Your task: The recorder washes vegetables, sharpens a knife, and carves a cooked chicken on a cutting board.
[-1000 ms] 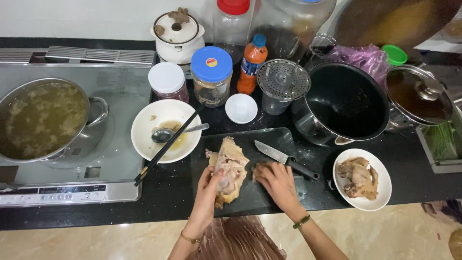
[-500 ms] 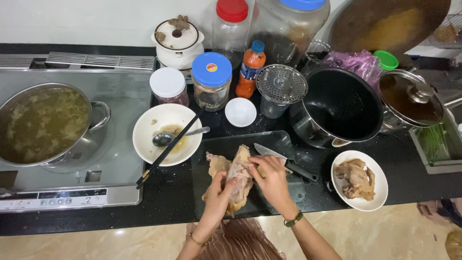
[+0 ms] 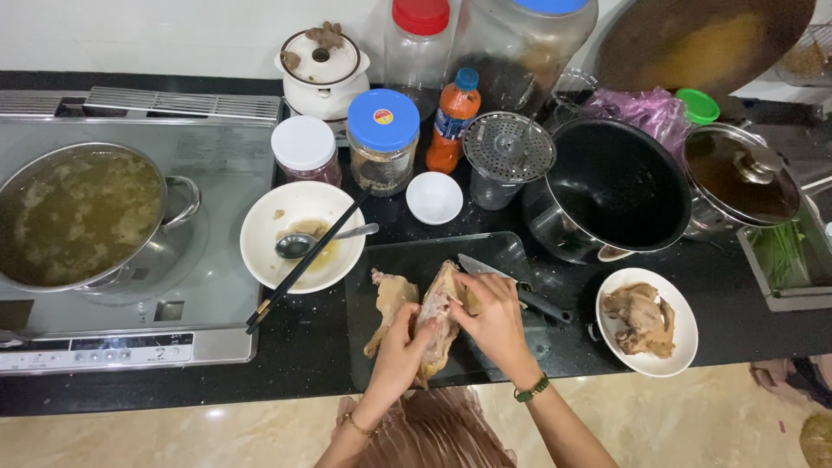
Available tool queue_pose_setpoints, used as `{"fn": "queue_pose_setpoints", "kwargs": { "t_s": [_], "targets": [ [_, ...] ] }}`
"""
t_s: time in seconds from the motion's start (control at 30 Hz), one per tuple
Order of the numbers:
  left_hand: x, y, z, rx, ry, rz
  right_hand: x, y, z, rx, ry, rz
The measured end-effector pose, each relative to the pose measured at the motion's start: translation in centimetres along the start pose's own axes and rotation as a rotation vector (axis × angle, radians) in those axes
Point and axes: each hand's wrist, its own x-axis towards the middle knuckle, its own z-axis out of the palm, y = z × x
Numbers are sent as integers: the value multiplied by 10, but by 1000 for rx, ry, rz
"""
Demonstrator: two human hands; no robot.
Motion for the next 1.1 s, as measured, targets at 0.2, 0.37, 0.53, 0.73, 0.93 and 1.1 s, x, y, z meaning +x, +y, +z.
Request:
{"fn": "queue_pose_setpoints", "kwargs": {
  "t_s": [0.2, 0.37, 0.53, 0.73, 0.93, 1.1],
  "targets": [
    [4, -5, 1, 38, -18, -10, 2, 10, 1, 63, -92, 52],
    [6, 3, -4, 50, -58, -35, 5, 17, 0, 82, -127, 27],
    [8, 8, -4, 99, -76, -42, 4, 24, 5, 107, -127, 90],
    [12, 6, -9, 198, -109, -23, 3, 38, 8, 127, -115, 101],
    [11, 21, -10, 237, -108, -87, 16, 33, -7, 286, -181, 353],
    [12, -1, -5, 182, -55, -77, 19, 33, -12, 402, -261, 483]
  ]
}}
